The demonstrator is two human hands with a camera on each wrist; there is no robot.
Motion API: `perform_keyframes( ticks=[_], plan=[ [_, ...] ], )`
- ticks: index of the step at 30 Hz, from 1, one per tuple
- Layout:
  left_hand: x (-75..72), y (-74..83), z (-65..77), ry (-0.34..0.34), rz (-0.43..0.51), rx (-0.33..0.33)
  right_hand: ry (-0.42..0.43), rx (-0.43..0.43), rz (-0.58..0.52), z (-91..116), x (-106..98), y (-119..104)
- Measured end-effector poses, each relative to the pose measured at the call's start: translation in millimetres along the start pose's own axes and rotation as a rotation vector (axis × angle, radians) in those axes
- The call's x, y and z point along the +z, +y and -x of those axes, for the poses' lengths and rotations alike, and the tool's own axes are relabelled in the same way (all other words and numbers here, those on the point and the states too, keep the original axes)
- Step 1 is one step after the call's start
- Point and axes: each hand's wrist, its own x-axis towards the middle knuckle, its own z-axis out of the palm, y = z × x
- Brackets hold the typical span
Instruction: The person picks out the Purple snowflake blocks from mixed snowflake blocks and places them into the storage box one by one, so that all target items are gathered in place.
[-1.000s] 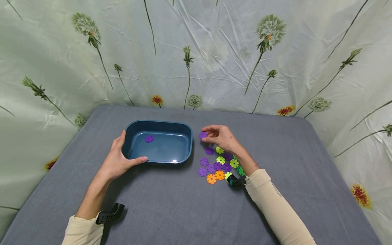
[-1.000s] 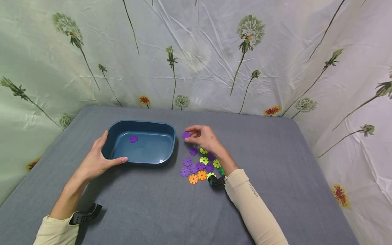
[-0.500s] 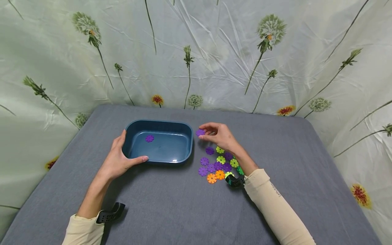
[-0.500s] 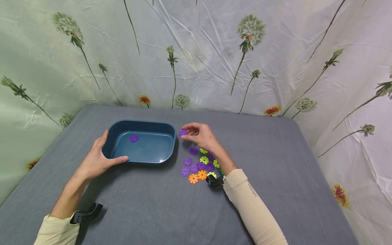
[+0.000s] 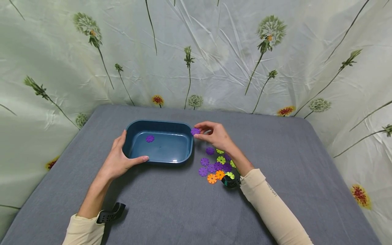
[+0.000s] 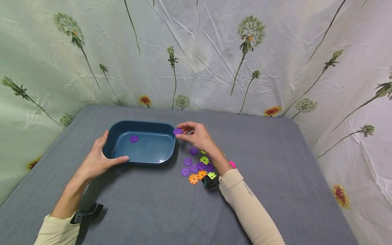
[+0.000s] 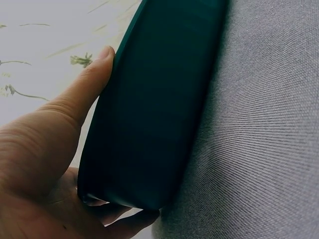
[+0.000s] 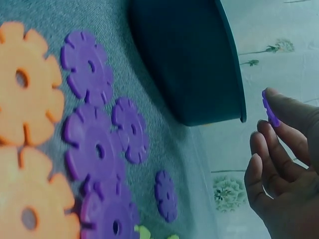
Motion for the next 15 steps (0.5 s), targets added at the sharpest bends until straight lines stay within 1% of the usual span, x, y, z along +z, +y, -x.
perform_keyframes(
  ticks=[9,15],
  plan=[
    [0.3,-0.1,0.2,0.0,0.01,-0.001,0.005,-0.015,-0.047,-3,9,-7],
    [-0.3,1.5,0.8,0.0,0.005,-0.002,0.005,-0.032,-0.041,-5,14,-13]
  ],
)
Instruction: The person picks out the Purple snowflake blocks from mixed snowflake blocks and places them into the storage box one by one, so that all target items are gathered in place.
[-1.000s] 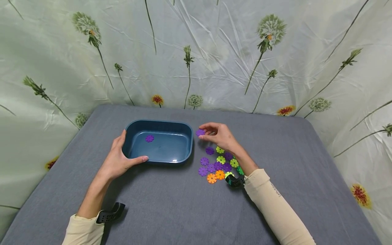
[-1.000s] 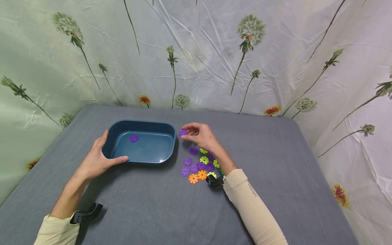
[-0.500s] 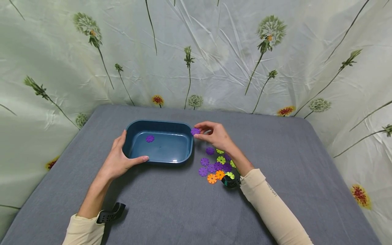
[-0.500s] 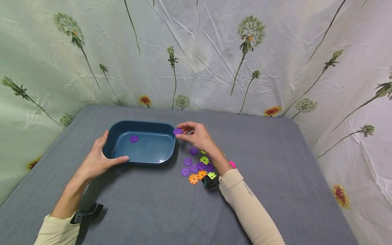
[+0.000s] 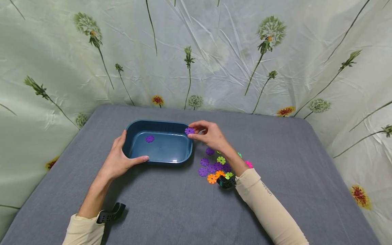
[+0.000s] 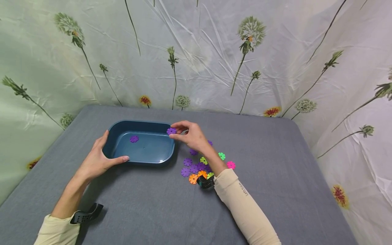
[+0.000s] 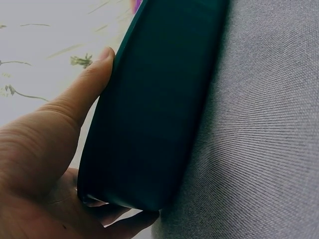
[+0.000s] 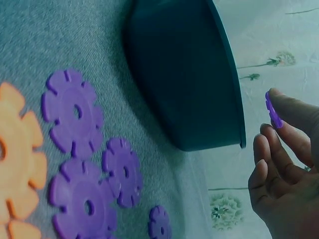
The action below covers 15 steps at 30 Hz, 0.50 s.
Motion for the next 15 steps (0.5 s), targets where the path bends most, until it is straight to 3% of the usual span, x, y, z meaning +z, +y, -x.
perform_keyframes(
  ticks=[15],
  plan=[
    [-0.3,-0.2,0.1,0.001,0.008,-0.001,-0.04,-0.014,-0.023,-9,15,-9]
  ],
)
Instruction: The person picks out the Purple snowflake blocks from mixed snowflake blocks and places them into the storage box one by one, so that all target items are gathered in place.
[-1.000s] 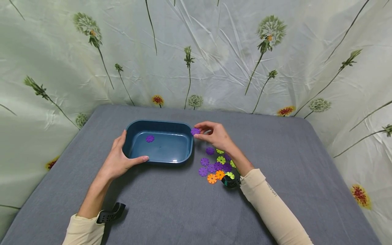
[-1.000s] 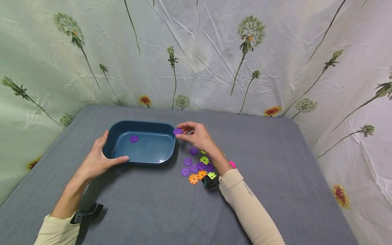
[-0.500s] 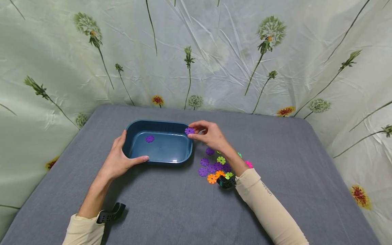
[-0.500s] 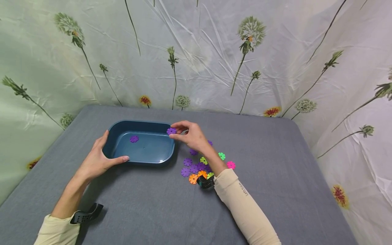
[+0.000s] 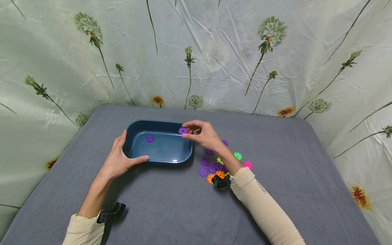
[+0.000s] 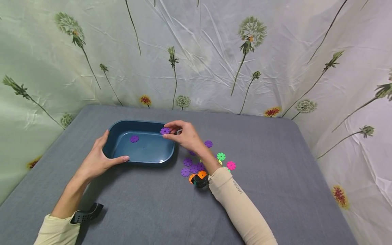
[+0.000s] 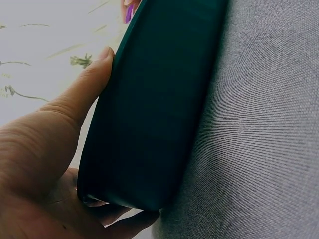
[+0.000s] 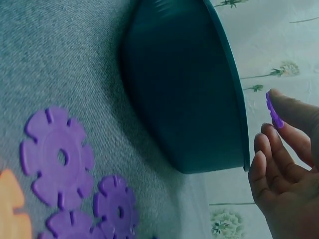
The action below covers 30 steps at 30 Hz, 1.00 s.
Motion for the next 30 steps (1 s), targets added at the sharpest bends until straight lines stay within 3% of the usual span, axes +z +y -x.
perform_keyframes(
  ticks=[30],
  plan=[
    [0.6,3.0,-1.1,0.011,-0.007,0.0,-0.02,-0.028,0.058,-17,16,-9]
  ],
)
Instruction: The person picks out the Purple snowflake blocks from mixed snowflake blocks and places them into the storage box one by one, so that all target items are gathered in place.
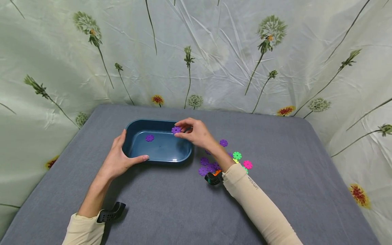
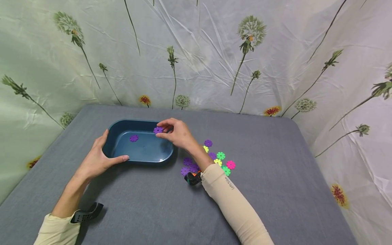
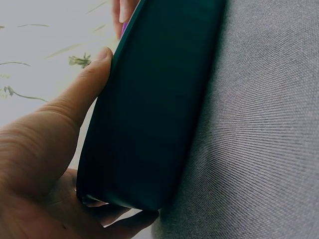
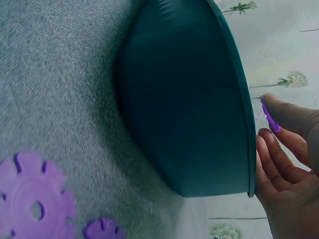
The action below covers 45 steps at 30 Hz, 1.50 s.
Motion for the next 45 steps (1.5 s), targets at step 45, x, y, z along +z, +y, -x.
perform_keyframes(
  ticks=[45],
  plan=[
    [-0.3,-0.9,1.3,-0.011,0.007,-0.01,-0.239,0.072,0.221,-35,38,-15]
  ],
)
